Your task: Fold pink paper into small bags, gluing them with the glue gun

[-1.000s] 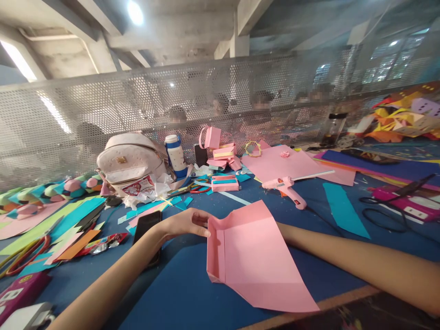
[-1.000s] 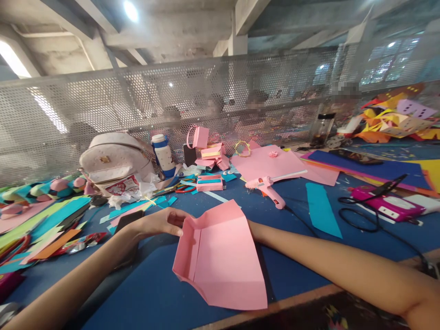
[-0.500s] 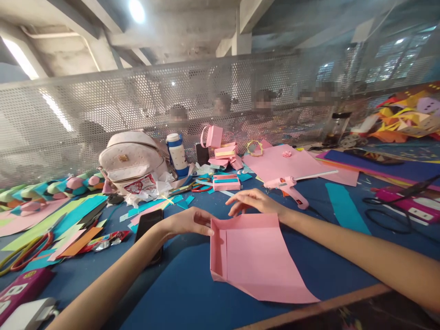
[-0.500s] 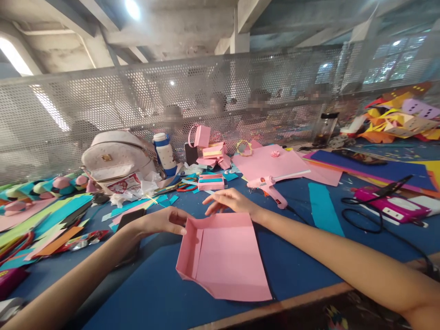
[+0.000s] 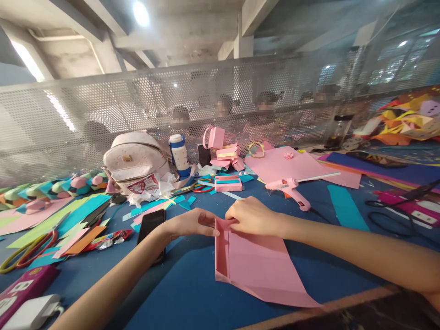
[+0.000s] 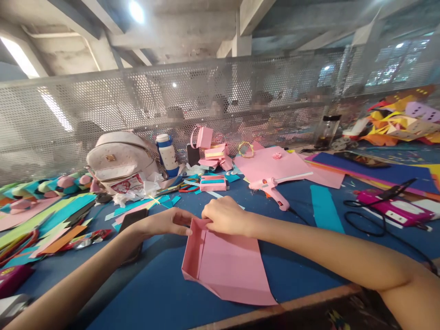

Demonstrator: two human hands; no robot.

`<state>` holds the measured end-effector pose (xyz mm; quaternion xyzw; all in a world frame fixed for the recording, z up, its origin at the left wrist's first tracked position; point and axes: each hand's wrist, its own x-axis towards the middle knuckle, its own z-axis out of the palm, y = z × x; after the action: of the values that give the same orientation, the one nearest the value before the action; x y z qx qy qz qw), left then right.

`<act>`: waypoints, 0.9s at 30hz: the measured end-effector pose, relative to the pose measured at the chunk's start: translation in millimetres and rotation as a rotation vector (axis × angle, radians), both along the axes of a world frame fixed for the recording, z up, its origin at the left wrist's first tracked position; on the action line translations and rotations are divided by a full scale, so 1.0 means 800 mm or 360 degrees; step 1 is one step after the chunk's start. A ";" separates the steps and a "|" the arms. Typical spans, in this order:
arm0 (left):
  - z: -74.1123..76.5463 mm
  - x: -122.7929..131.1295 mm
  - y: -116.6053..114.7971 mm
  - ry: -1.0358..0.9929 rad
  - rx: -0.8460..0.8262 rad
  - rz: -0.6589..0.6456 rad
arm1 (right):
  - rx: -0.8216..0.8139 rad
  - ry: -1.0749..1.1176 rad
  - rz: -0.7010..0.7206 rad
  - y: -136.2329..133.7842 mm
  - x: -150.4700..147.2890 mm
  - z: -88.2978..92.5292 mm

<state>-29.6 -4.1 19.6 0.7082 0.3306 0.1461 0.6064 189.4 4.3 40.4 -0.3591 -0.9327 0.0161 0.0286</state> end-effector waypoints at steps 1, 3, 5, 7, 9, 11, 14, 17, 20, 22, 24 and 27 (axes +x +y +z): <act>0.000 0.000 0.000 0.0013 0.0009 0.0003 | 0.0015 -0.0026 -0.0021 0.001 -0.003 -0.002; 0.000 0.001 0.000 0.0042 0.0036 0.0019 | 0.0028 -0.0044 -0.0039 0.004 -0.006 -0.007; 0.000 0.001 0.000 0.0060 0.0063 0.0051 | 0.0036 -0.0032 -0.0038 0.007 -0.007 -0.015; -0.001 0.001 0.000 0.0066 0.0078 0.0080 | 0.0038 -0.0012 -0.0039 0.011 -0.006 -0.022; -0.003 0.001 0.001 0.0063 0.0075 0.0109 | 0.0029 0.0011 -0.0034 0.013 -0.003 -0.027; -0.005 0.001 0.003 0.0062 0.0066 0.0131 | 0.0017 0.0030 -0.0024 0.013 -0.002 -0.030; -0.009 0.000 0.005 0.0055 0.0058 0.0160 | 0.0022 0.0047 -0.0039 0.011 -0.002 -0.033; -0.009 0.001 0.005 0.0045 0.0073 0.0208 | 0.0057 0.0056 -0.0085 0.008 -0.004 -0.035; -0.005 0.000 0.005 0.0066 0.0165 0.0280 | 0.0056 0.0049 -0.0093 0.007 -0.004 -0.035; -0.002 -0.001 0.005 0.0083 0.0220 0.0302 | 0.0039 0.0054 -0.0071 0.008 -0.004 -0.034; 0.002 -0.002 0.004 0.0110 0.0278 0.0317 | 0.0034 0.0061 -0.0050 0.008 -0.004 -0.033; 0.004 -0.002 0.003 0.0183 0.0394 0.0435 | 0.0036 0.0058 -0.0037 0.010 -0.004 -0.032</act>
<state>-31.1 -1.4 22.4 0.7331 0.4372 0.2259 0.4694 186.3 12.0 14.9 -0.3692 -0.9280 0.0117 0.0498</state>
